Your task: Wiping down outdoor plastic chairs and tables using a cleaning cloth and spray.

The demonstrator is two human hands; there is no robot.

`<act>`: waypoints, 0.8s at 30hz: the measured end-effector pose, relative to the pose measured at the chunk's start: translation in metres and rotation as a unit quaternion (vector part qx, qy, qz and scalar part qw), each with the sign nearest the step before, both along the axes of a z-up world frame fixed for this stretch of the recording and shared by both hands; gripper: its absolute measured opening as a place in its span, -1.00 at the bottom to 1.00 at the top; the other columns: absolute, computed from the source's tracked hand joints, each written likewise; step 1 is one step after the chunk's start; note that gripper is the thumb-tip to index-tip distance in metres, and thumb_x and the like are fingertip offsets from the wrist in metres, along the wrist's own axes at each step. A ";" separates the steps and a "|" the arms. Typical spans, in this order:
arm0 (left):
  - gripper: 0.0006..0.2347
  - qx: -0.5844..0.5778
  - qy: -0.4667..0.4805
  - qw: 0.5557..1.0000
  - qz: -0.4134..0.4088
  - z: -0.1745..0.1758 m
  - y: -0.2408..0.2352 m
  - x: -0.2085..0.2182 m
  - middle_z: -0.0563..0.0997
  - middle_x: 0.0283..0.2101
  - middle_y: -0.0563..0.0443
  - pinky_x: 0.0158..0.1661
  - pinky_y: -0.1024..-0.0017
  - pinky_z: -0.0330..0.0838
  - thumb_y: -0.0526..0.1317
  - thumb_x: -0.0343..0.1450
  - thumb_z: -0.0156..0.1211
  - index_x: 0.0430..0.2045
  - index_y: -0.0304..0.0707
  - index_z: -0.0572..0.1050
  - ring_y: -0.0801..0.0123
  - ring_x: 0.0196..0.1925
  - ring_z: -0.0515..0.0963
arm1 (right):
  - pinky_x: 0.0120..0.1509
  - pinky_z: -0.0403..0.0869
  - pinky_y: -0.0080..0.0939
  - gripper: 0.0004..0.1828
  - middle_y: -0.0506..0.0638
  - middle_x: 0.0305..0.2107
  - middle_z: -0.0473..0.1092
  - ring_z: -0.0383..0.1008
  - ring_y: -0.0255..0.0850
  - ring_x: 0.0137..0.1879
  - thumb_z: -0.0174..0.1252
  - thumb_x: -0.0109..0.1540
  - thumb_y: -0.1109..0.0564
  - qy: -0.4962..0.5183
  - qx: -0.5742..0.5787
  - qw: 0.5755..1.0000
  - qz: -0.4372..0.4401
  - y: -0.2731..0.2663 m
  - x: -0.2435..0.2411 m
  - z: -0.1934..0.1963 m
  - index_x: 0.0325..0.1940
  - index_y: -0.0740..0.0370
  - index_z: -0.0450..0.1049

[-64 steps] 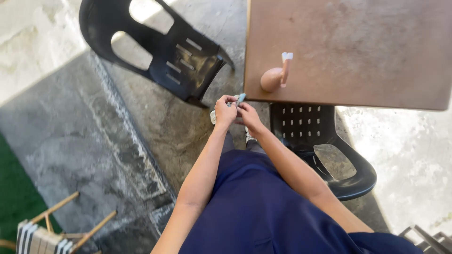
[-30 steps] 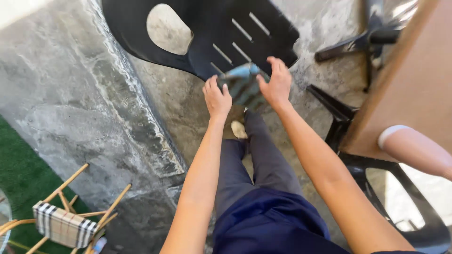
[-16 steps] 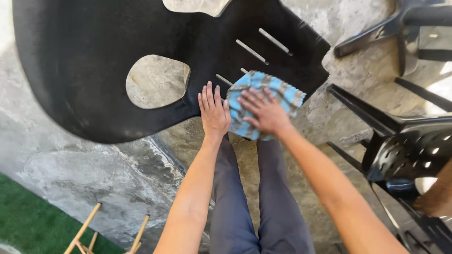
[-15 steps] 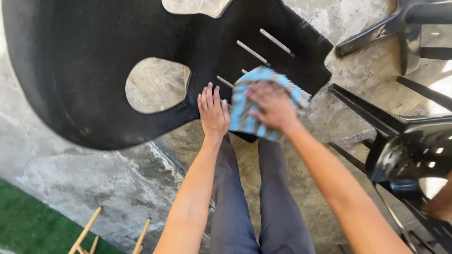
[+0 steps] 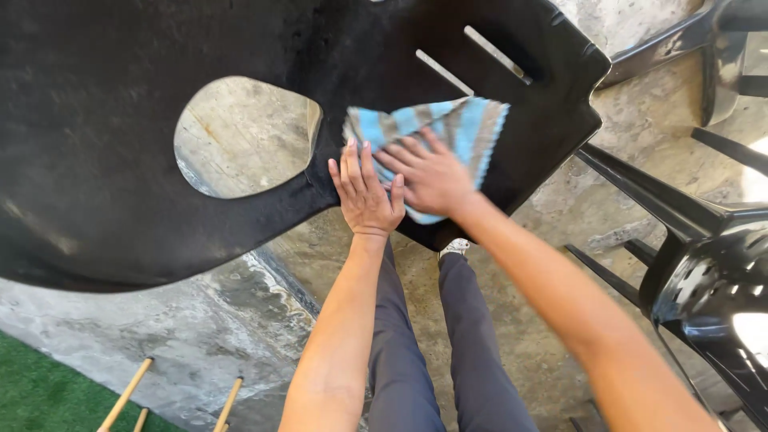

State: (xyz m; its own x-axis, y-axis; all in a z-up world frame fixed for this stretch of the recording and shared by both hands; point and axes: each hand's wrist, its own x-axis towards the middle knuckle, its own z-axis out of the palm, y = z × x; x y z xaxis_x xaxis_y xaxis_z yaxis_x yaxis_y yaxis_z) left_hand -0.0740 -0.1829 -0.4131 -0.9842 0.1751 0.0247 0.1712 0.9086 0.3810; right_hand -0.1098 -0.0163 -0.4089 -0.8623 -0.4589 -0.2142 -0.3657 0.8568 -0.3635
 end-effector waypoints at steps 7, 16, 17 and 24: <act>-0.38 -0.055 -0.025 0.998 -0.031 0.009 0.002 -0.001 0.10 0.52 -0.22 0.54 0.05 -0.14 0.09 0.54 -0.04 0.43 -0.38 0.16 0.00 0.58 0.12 | 0.46 -0.31 0.46 -0.37 0.34 0.34 0.25 0.07 0.36 0.43 0.20 0.56 -0.17 0.199 0.057 0.945 -0.255 0.065 -0.084 0.013 0.43 0.46 0.38; -0.36 -0.018 0.152 0.986 -0.066 -0.041 -0.012 0.008 0.10 0.52 -0.31 0.50 -0.14 -0.43 0.18 0.59 -0.55 0.45 -0.30 0.14 -0.06 0.59 0.04 | 0.74 -0.47 0.14 -0.30 -0.15 0.58 -0.12 -0.34 -0.12 0.69 -0.18 0.49 -0.29 0.137 -0.159 0.974 -0.082 -0.095 0.010 -0.014 0.64 0.05 0.04; -0.36 -0.017 0.155 0.986 -0.065 -0.038 -0.013 0.012 0.10 0.52 -0.31 0.50 -0.14 -0.43 0.18 0.59 -0.55 0.45 -0.30 0.14 -0.06 0.59 0.04 | 0.74 -0.47 0.14 -0.30 -0.15 0.58 -0.12 -0.34 -0.12 0.69 -0.18 0.49 -0.29 0.139 -0.158 0.974 -0.080 -0.069 0.022 -0.019 0.64 0.05 0.04; -0.42 -0.012 0.092 0.988 -0.121 -0.016 -0.014 0.009 0.21 0.50 -0.12 0.50 -0.07 -0.29 0.17 0.55 -0.40 0.43 -0.11 0.23 0.05 0.56 0.15 | 0.66 -0.12 0.18 -0.35 -0.09 0.38 0.34 0.13 -0.02 0.57 -0.12 0.41 -0.45 0.134 -0.043 0.990 0.001 0.076 0.043 -0.003 0.44 -0.18 0.44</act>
